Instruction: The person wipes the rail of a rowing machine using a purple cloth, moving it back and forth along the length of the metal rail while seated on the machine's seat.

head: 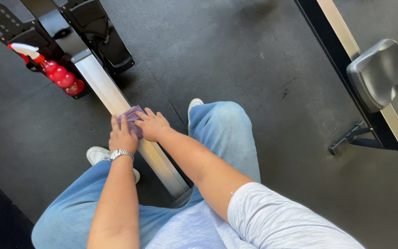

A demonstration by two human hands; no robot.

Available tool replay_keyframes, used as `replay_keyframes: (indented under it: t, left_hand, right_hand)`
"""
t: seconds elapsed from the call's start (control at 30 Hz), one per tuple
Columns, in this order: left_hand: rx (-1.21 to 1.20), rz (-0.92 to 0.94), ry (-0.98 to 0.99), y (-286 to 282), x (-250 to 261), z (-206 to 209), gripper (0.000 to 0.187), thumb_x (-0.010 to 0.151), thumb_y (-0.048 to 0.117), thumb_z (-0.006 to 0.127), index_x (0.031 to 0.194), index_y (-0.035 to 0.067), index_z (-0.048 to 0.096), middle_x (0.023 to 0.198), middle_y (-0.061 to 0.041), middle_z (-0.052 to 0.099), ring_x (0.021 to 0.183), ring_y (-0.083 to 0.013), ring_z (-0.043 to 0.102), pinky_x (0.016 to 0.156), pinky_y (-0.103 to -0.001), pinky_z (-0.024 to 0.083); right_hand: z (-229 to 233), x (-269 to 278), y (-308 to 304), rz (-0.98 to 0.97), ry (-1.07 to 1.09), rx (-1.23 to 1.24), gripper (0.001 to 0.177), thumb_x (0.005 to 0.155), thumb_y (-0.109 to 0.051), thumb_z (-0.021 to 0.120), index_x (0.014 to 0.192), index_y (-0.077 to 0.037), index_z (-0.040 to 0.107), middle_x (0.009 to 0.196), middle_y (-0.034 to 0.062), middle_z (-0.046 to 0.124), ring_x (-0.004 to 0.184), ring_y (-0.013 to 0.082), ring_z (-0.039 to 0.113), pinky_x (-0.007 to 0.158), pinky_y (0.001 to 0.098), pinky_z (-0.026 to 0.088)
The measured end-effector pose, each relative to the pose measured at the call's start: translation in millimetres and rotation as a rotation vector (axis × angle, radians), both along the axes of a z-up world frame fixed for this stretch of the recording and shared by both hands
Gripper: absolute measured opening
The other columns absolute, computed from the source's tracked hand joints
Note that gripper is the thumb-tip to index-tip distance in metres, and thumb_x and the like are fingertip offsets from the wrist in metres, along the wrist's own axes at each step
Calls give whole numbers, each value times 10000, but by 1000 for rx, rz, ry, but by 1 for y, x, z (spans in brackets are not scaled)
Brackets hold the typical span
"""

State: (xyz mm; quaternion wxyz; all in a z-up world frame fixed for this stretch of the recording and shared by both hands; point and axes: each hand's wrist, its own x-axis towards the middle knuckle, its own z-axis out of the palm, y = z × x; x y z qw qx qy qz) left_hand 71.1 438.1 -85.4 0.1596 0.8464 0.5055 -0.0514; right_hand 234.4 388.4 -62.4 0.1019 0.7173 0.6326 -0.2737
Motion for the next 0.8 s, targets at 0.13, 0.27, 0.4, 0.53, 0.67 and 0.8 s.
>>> replay_keyframes:
  t: [0.13, 0.27, 0.4, 0.53, 0.67, 0.8]
  left_hand:
    - [-153, -28, 58, 33, 2, -38, 711, 1088, 369, 609, 1766, 270, 420, 1758, -70, 420, 1301, -457, 710, 1022, -584, 632]
    - [-216, -18, 117, 64, 8, -67, 411, 1112, 457, 644, 1491, 300, 644, 1533, -4, 569, 1178, -379, 788, 1009, -521, 644]
    - [-294, -36, 175, 93, 17, -61, 252, 1110, 488, 639, 1272, 302, 691, 1385, -7, 655, 1246, -331, 776, 1046, -498, 624]
    - [-353, -58, 253, 112, 26, -46, 207, 1073, 533, 671, 1129, 345, 736, 1185, -13, 804, 1219, -284, 798, 1015, -467, 623]
    - [-478, -6, 133, 113, 26, -14, 237, 1071, 445, 718, 1190, 249, 778, 1252, -131, 808, 1313, -374, 747, 1095, -498, 589]
    - [-560, -23, 115, 102, 22, 22, 416, 1010, 449, 794, 1336, 192, 763, 1357, -183, 782, 1389, -396, 704, 1182, -512, 560]
  right_hand:
    - [-14, 11, 23, -10, 56, 24, 595, 1047, -260, 535, 1633, -354, 558, 1817, -33, 400, 1722, 334, 324, 1248, 583, 491]
    - [3, 20, 46, -85, 97, -11, 574, 1051, -277, 596, 1623, -308, 564, 1829, -8, 365, 1712, 339, 341, 1258, 561, 505]
    - [-21, 21, 68, -185, 167, -63, 565, 1050, -265, 555, 1614, -298, 523, 1837, 13, 343, 1699, 343, 365, 1257, 572, 495]
    - [-20, 22, 83, -306, 305, -148, 698, 1064, -237, 486, 1739, -323, 335, 1673, 100, 532, 1462, 408, 655, 1184, 592, 573]
    - [31, 28, 85, -317, 307, -142, 631, 1093, -203, 613, 1691, -305, 442, 1614, 152, 545, 1427, 457, 675, 1196, 564, 582]
    - [5, 30, 84, -186, 232, -188, 401, 1086, -290, 676, 1482, -349, 678, 1451, 55, 684, 1420, 351, 697, 1197, 504, 576]
